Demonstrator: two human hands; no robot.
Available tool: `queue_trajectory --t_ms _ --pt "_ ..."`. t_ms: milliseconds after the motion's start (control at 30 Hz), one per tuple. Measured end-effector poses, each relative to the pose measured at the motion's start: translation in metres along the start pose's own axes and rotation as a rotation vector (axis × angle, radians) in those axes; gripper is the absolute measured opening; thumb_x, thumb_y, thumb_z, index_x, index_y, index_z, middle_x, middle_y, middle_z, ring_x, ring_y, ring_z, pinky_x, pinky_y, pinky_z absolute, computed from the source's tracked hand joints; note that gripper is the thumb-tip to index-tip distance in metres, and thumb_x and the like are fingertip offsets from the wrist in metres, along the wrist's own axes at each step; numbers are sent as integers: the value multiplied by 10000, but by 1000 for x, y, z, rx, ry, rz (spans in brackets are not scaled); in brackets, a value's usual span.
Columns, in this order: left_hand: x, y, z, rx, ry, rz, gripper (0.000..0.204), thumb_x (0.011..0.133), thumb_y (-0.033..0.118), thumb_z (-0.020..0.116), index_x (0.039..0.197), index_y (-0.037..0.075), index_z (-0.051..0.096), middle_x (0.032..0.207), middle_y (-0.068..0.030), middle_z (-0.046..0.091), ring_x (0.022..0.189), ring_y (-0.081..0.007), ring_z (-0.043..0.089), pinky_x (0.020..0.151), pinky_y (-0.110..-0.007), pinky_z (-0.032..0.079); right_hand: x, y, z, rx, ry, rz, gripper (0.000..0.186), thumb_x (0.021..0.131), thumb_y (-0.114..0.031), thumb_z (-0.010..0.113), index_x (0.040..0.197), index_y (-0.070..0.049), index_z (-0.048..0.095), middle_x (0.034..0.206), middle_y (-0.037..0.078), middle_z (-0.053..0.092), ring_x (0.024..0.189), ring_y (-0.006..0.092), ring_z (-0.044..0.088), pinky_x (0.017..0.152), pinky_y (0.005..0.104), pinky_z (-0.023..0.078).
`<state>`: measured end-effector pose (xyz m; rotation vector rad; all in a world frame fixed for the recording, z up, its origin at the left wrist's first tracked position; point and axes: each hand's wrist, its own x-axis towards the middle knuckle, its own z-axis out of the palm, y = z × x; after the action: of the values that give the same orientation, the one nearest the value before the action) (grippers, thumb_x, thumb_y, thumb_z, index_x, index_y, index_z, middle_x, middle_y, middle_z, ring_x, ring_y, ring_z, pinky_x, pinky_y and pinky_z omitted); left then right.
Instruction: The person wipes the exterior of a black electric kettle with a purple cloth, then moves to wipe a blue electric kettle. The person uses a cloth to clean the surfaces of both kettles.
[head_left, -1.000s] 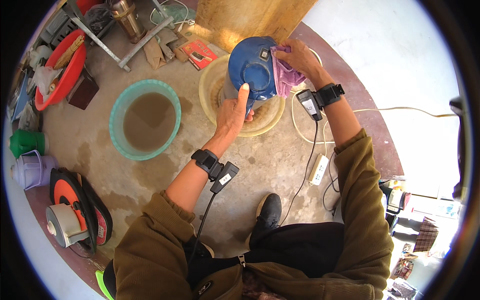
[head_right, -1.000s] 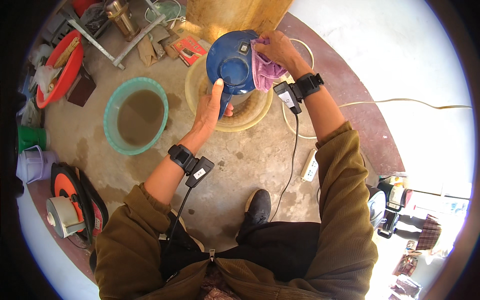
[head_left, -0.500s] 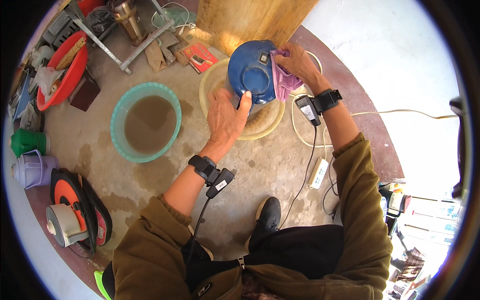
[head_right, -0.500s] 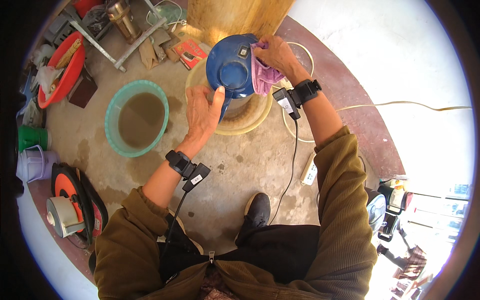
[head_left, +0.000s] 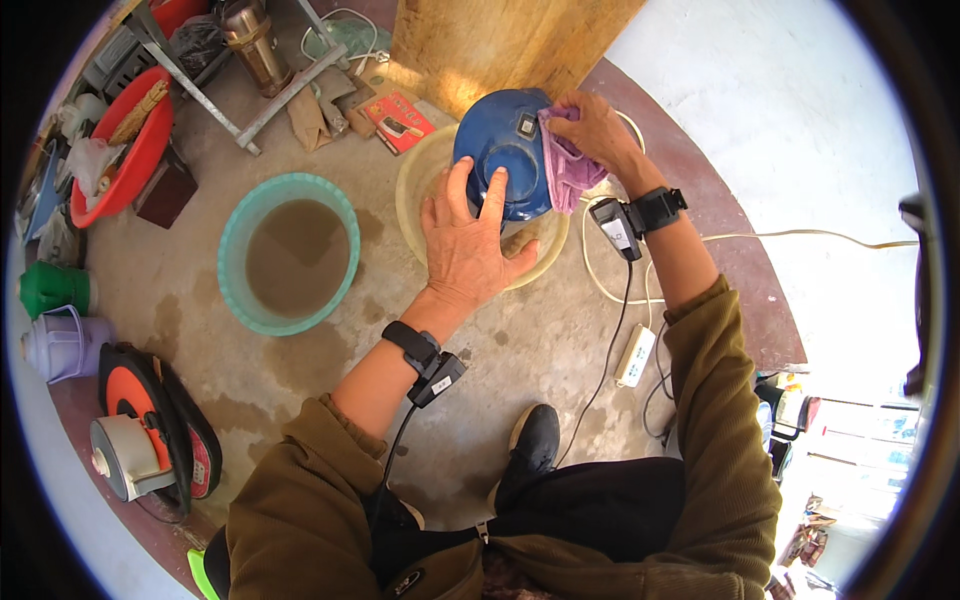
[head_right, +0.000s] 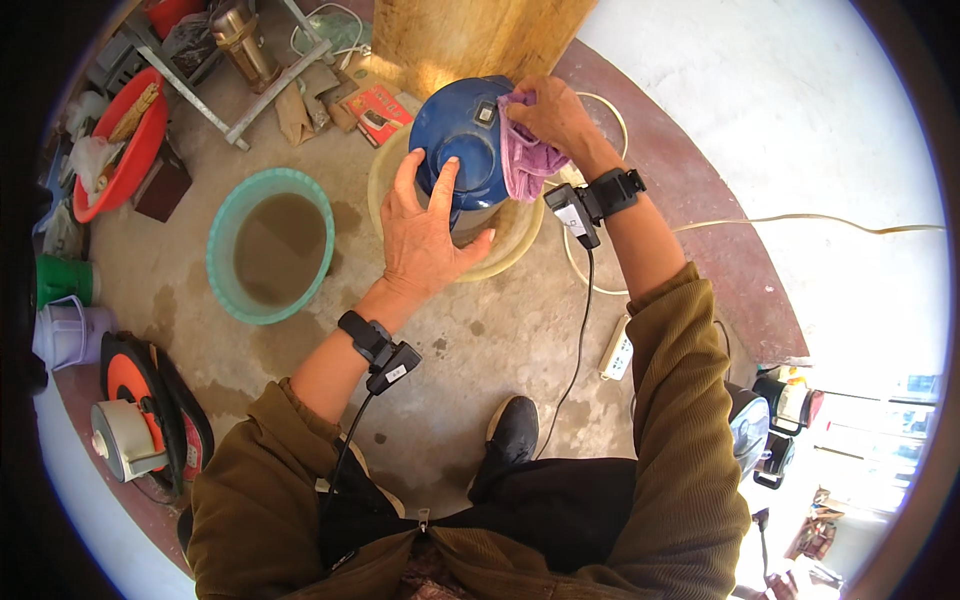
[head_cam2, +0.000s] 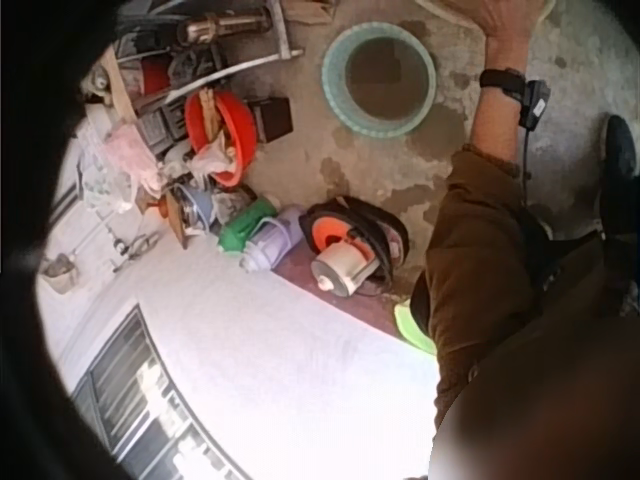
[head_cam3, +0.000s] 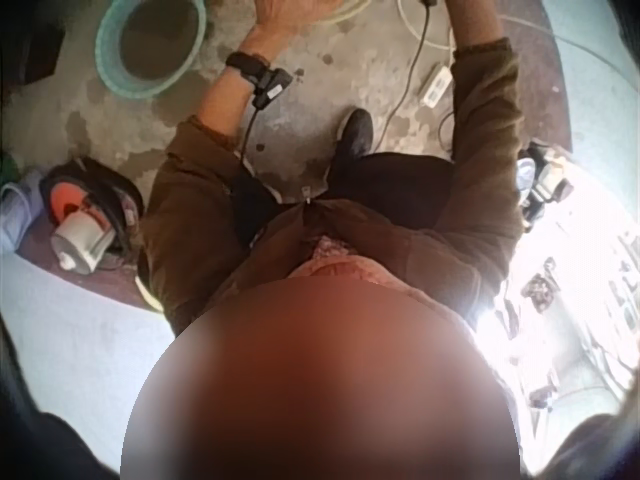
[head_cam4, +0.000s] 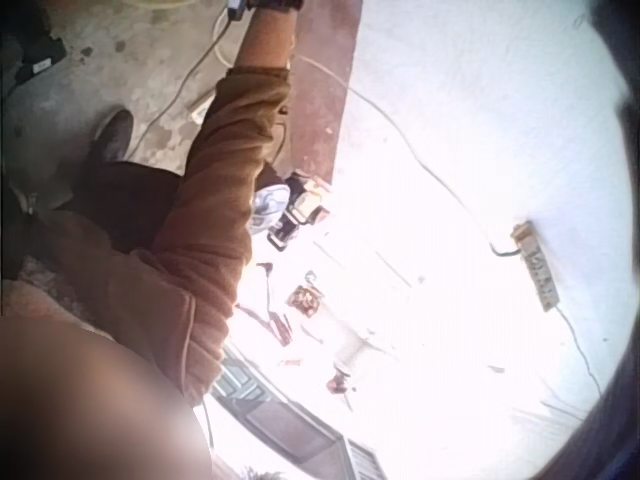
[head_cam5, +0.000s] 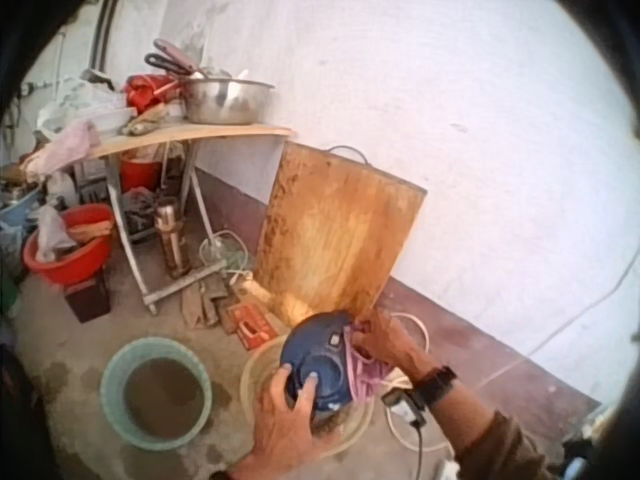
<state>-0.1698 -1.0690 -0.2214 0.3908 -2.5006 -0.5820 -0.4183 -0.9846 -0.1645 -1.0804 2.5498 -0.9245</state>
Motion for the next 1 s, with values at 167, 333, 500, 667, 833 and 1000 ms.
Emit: queue_trajectory --t_ms 167,333,500,667,833,1000 --pt "4 -2 5 -69 71 -21 891 695 188 860 1503 229 487 1555 -273 236 1335 -505 463 1024 -496 509 1 -5 -4 -30 -23 -30 275 830 -254 758 1006 -43 747 859 142 737 783 266 722 718 392 561" --pt "3 -3 9 -93 104 -20 881 693 87 838 1488 260 500 1590 -273 204 1290 -493 540 905 -432 596 14 -19 0 -213 65 -94 239 824 -267 796 1002 -113 756 923 96 759 901 299 728 771 422 560" --pt "3 -5 10 -79 94 -30 875 690 73 830 1479 275 509 1612 -266 187 1250 -476 584 834 -421 615 23 -36 5 -280 58 -202 176 833 -207 792 980 -126 741 974 27 735 954 281 712 796 403 553" --pt "1 -4 8 -91 96 -21 879 694 47 812 1486 266 499 1607 -279 185 1258 -493 569 854 -424 610 25 -43 2 -320 -13 -520 121 810 -105 760 922 -126 719 994 -19 659 1011 262 653 820 392 540" --pt "0 -2 6 -146 42 -60 902 691 -17 753 1502 262 473 1611 -275 163 1308 -521 513 870 -433 604 23 -50 5 -326 -118 -790 129 841 -157 726 954 -112 682 999 18 642 990 283 641 812 404 527" --pt "0 -1 5 -138 49 -71 910 687 -50 716 1499 277 468 1623 -256 132 1339 -522 484 892 -436 604 4 -43 17 -241 -7 -725 129 882 -175 720 981 -99 689 976 53 654 931 287 660 793 391 538"
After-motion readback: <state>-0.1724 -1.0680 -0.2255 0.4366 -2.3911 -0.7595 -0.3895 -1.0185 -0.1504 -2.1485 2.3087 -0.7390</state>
